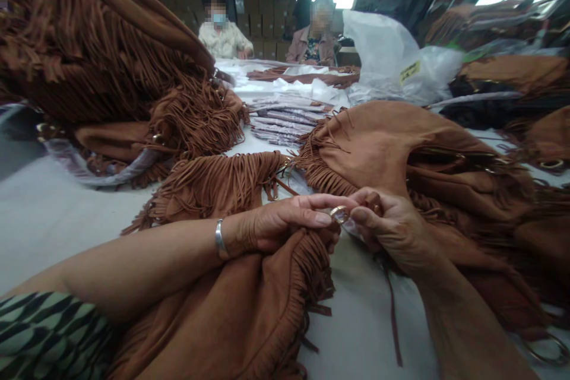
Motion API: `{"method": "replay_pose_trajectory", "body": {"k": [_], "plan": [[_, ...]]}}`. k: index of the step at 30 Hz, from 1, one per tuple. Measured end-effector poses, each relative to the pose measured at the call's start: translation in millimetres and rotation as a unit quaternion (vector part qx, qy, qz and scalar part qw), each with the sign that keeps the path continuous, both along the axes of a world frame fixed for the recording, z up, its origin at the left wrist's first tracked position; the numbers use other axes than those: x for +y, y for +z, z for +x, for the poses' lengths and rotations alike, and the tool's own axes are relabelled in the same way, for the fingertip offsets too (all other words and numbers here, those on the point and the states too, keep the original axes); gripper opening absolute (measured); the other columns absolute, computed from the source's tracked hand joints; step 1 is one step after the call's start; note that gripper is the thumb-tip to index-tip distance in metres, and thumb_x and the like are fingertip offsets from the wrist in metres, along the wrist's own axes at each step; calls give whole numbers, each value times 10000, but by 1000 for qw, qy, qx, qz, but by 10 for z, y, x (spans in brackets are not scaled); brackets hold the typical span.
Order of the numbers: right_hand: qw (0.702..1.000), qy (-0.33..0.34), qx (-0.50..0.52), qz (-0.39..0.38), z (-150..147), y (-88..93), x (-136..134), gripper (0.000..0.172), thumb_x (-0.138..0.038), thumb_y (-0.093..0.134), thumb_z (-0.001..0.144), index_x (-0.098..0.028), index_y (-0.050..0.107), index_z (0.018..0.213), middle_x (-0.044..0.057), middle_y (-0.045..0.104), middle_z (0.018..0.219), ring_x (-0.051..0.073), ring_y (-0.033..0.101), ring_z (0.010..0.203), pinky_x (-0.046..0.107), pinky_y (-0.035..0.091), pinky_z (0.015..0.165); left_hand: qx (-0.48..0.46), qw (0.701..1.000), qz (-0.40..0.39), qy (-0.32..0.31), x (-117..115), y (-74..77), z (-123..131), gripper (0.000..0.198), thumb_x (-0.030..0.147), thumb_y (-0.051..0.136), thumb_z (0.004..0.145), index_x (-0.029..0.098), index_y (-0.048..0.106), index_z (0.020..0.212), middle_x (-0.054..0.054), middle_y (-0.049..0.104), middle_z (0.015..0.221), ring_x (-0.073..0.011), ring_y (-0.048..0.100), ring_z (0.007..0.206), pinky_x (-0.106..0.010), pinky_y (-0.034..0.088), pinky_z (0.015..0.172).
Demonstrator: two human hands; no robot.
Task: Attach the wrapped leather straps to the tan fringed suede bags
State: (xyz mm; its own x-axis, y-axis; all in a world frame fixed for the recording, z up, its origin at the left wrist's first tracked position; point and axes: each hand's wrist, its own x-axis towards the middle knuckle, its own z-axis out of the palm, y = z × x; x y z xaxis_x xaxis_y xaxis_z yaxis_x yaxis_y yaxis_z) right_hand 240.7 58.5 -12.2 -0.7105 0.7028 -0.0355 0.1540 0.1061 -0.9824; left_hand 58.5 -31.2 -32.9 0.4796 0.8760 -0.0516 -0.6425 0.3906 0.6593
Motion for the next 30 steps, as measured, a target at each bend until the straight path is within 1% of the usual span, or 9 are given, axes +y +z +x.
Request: {"method": "replay_pose_trajectory", "body": {"k": [3, 5, 7, 11, 15, 21, 25, 27, 30], "plan": [[998, 49, 35, -24, 18, -39, 26, 478, -624, 537, 811, -158, 592, 906, -43, 511, 518, 63, 402, 406, 178, 284, 374, 5, 1000, 0, -4, 12, 29, 0, 442, 226, 718, 689, 144, 609, 1110, -41, 603, 811, -126, 598, 682, -261, 488, 692], [998, 52, 45, -13, 15, -46, 28, 433, -583, 459, 881, -173, 583, 944, -34, 540, 580, 69, 442, 450, 177, 320, 403, 11, 1000, -5, 4, 20, 40, 7, 412, 253, 738, 669, 112, 621, 1038, -40, 595, 785, -122, 591, 656, -252, 489, 670], [998, 33, 49, -2, 3, -34, 20, 350, -515, 441, 919, -188, 564, 901, -30, 566, 635, 67, 464, 477, 172, 336, 421, 15, 1000, -11, 7, 25, 39, 13, 392, 271, 752, 659, 93, 620, 982, -41, 592, 780, -119, 589, 646, -247, 492, 663], [995, -4, 86, -41, -16, 29, 0, 294, -424, 522, 902, -176, 530, 744, -21, 589, 632, 60, 454, 441, 174, 320, 404, -10, 1000, -9, -13, 32, -1, -5, 328, 268, 724, 689, 110, 612, 954, -48, 594, 794, -132, 589, 674, -260, 491, 665], [991, -19, 107, -78, -12, 74, -7, 261, -406, 576, 866, -158, 606, 793, -13, 591, 608, 55, 448, 402, 170, 299, 379, -33, 999, -1, -36, 45, -39, -45, 388, 291, 695, 705, 100, 605, 1030, -66, 586, 817, -160, 583, 719, -296, 488, 683], [998, -32, 60, -17, -32, 29, -26, 332, -458, 591, 849, -143, 626, 748, -15, 570, 546, 52, 442, 401, 163, 292, 380, -28, 999, -3, -43, 36, -7, -69, 482, 323, 705, 703, 73, 598, 1101, -51, 570, 795, -151, 573, 714, -293, 482, 698], [998, -35, 37, 26, -49, 22, -52, 361, -475, 533, 884, -153, 596, 734, -27, 534, 484, 58, 427, 405, 169, 301, 400, -5, 999, 1, -32, 23, 3, -69, 428, 380, 712, 715, 61, 631, 989, -55, 575, 771, -156, 577, 709, -294, 491, 687], [998, -29, 48, 20, -43, 42, -61, 356, -474, 511, 897, -158, 591, 753, -38, 508, 477, 58, 397, 401, 176, 276, 392, -2, 1000, -2, -31, 25, -8, -70, 388, 380, 716, 719, 66, 635, 933, -56, 580, 769, -156, 585, 712, -288, 495, 690], [997, -3, 74, -29, -20, 76, -62, 319, -443, 489, 912, -162, 607, 816, -48, 469, 491, 66, 381, 414, 191, 277, 401, -2, 1000, -8, -29, 37, -37, -79, 343, 383, 696, 750, 91, 629, 917, -63, 601, 836, -166, 612, 743, -307, 508, 725]]}}
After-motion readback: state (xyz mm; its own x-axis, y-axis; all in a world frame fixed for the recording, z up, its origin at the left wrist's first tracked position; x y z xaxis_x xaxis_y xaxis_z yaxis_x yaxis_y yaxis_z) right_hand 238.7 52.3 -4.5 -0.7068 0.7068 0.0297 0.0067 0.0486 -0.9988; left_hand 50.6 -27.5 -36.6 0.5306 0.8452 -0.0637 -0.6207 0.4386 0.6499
